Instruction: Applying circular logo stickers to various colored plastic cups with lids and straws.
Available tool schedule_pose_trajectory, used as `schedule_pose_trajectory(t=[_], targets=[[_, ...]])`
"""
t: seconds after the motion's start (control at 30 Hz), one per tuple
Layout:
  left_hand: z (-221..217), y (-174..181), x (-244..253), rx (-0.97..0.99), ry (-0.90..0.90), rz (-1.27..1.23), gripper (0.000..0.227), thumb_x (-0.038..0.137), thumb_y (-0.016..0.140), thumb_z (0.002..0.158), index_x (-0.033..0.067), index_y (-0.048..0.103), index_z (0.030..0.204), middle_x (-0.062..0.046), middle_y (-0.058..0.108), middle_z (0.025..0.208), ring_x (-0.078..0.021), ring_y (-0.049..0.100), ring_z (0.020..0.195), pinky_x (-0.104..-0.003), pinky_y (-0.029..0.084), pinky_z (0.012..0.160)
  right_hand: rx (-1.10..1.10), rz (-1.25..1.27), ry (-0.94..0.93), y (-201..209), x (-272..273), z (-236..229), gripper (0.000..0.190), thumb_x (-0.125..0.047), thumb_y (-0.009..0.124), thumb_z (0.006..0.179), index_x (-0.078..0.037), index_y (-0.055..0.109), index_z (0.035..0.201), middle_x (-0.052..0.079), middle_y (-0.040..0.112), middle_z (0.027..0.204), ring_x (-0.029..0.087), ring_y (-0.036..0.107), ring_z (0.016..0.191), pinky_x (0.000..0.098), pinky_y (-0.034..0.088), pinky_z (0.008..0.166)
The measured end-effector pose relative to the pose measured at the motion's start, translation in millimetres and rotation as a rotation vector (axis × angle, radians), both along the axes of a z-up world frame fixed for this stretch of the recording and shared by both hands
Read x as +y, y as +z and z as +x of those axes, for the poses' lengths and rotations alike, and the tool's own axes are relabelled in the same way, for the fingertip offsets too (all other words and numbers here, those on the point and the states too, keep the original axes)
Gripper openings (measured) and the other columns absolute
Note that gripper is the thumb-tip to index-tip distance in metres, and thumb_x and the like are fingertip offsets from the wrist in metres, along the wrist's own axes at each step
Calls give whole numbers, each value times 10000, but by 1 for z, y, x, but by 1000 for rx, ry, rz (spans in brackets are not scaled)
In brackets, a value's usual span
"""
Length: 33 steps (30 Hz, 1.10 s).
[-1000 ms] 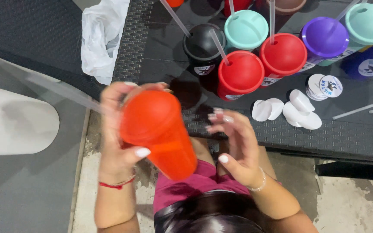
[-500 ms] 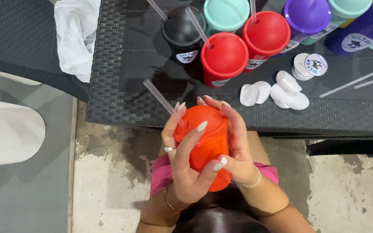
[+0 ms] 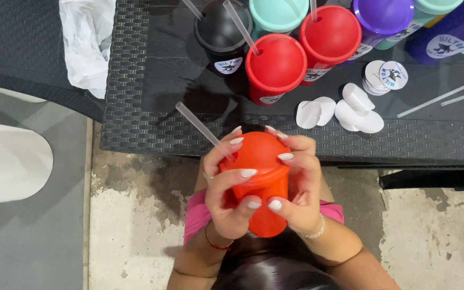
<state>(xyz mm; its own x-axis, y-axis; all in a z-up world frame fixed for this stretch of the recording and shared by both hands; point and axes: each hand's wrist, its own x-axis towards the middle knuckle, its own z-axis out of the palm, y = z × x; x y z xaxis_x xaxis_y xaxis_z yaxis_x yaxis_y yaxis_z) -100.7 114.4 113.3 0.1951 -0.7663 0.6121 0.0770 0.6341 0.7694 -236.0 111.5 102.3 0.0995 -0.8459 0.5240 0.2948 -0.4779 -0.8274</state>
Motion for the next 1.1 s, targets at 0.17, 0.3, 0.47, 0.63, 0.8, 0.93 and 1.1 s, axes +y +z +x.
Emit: schedule_pose_trajectory(t=[0.17, 0.3, 0.47, 0.63, 0.8, 0.93, 1.1], targets=[[-7, -11, -9, 305, -88, -55, 239, 381, 616, 1115, 179, 559, 1231, -179, 515, 1407, -469, 504, 1441, -622, 449, 1244, -88, 95, 260, 18, -6, 7, 921, -371, 800, 923, -252, 236, 1641, 324, 116, 1764, 460, 188, 1667, 594, 226, 1372], [13, 10, 7, -222, 47, 57, 324, 185, 370, 1154, 118, 585, 1385, -298, 398, 1583, -449, 467, 1484, -580, 457, 1277, 27, 75, 36, 9, -3, 4, 955, -357, 812, 911, -155, 231, 1643, 265, 217, 1749, 501, 371, 1614, 582, 321, 1366], [3, -5, 15, -203, -48, -42, 416, 542, 442, 1204, 206, 529, 1435, -341, 331, 1578, -604, 421, 1521, -750, 408, 1316, -114, 152, 223, 22, -1, 9, 1040, -348, 869, 885, -231, 168, 1645, 391, 241, 1688, 509, 399, 1550, 606, 387, 1292], [-28, -12, 25, 53, 265, -128, 232, 458, 615, 1113, 259, 612, 1233, -247, 508, 1411, -497, 564, 1355, -682, 589, 1121, -882, 1350, 393, 32, -7, 15, 463, -345, 607, 859, -262, 684, 1308, 223, 668, 1278, 338, 628, 1146, 489, 504, 967], [-46, -7, 21, 132, 358, -168, 224, 417, 674, 1091, 208, 596, 1098, -238, 535, 1333, -485, 613, 1255, -687, 641, 1030, -124, 158, 240, 19, 5, 7, 897, -352, 944, 731, -190, 369, 1400, 200, 422, 1475, 384, 511, 1395, 539, 451, 1229], [-68, -1, 20, 159, 602, -209, 200, 427, 713, 1056, 266, 613, 1118, -187, 579, 1225, -476, 683, 1081, -648, 680, 938, -193, 179, 317, 8, 13, -6, 911, -424, 968, 783, -161, 373, 1420, 230, 426, 1473, 362, 533, 1369, 548, 462, 1216], [-34, -19, 14, 86, 238, -159, 269, 399, 611, 1119, 183, 567, 1274, -233, 529, 1360, -489, 619, 1263, -636, 645, 1039, -92, 119, 157, 11, 0, 1, 904, -453, 935, 774, -182, 349, 1407, 220, 433, 1461, 351, 518, 1368, 520, 481, 1201]])
